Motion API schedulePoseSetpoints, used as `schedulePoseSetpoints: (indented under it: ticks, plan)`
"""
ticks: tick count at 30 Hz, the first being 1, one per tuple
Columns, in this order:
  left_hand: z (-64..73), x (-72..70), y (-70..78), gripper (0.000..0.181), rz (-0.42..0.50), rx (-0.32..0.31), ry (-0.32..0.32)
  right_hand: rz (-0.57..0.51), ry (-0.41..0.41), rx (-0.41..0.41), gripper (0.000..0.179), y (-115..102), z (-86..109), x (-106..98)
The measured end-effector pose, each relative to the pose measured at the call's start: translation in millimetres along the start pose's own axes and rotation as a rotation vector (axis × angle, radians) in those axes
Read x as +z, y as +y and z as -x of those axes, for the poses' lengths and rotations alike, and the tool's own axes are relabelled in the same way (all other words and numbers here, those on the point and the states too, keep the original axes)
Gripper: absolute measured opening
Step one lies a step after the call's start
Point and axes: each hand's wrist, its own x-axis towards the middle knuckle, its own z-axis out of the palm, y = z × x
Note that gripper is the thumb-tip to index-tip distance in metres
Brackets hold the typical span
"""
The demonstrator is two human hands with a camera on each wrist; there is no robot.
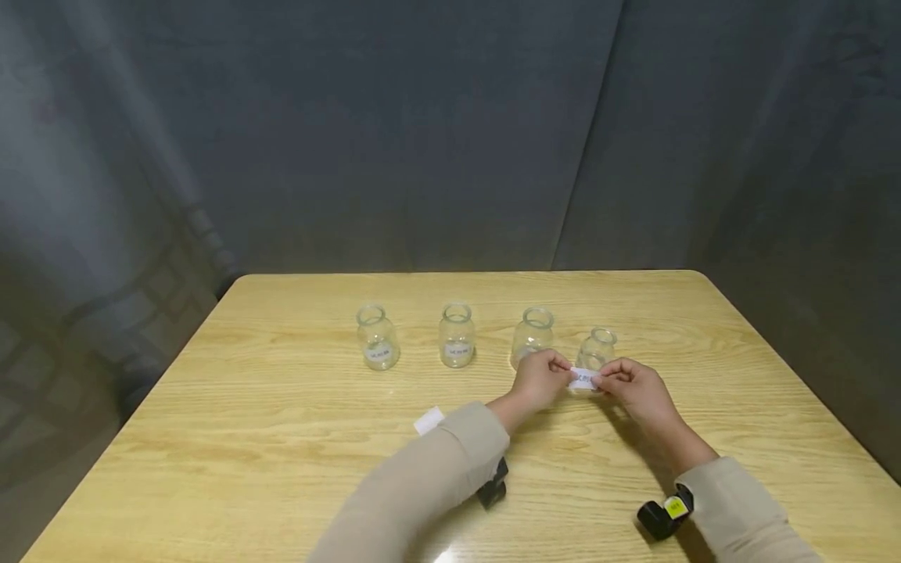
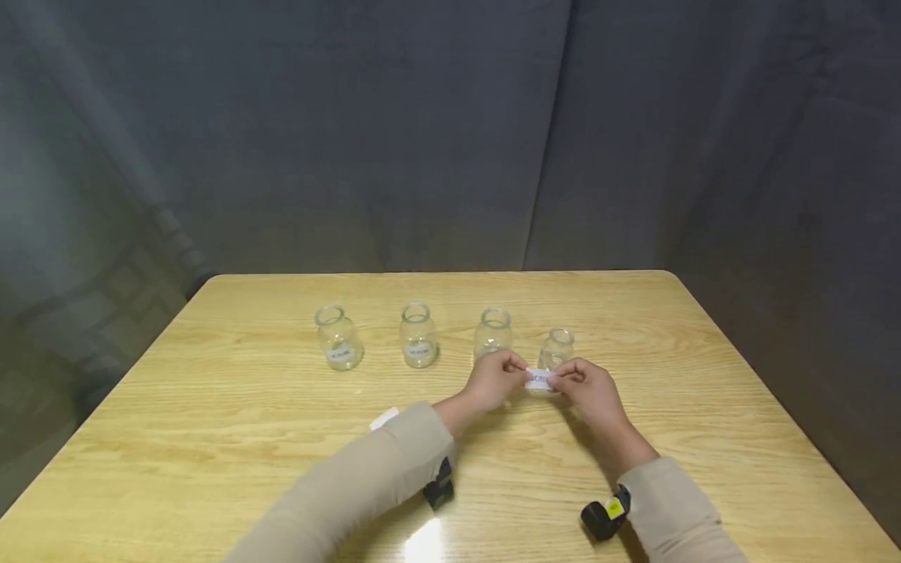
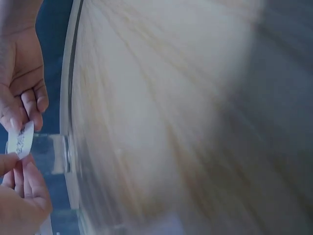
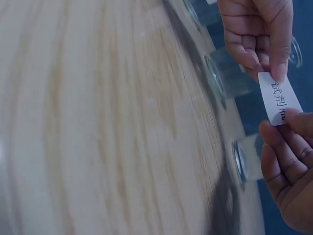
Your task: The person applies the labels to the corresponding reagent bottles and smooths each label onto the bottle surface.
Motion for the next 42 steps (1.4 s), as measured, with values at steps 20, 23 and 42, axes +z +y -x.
schedulePoseSetpoints:
  ticks: [20, 23, 42]
  plan:
    - [-13.7, 37.0, 9.6, 0.009, -0.158, 0.045, 0.151, 0.196, 0.097, 0.017, 0.021, 14, -13.1, -23]
    - [-12.6, 40.0, 10.7, 0.008, -0.208, 0.044, 0.177, 0.173, 0.103, 0.030, 0.018, 15, -14.8, -23]
    - [-19.3, 42.5, 10.6, 0.004, -0.283, 0.026, 0.157, 0.119, 0.130, -0.018, 0.013, 20, -21.2, -21]
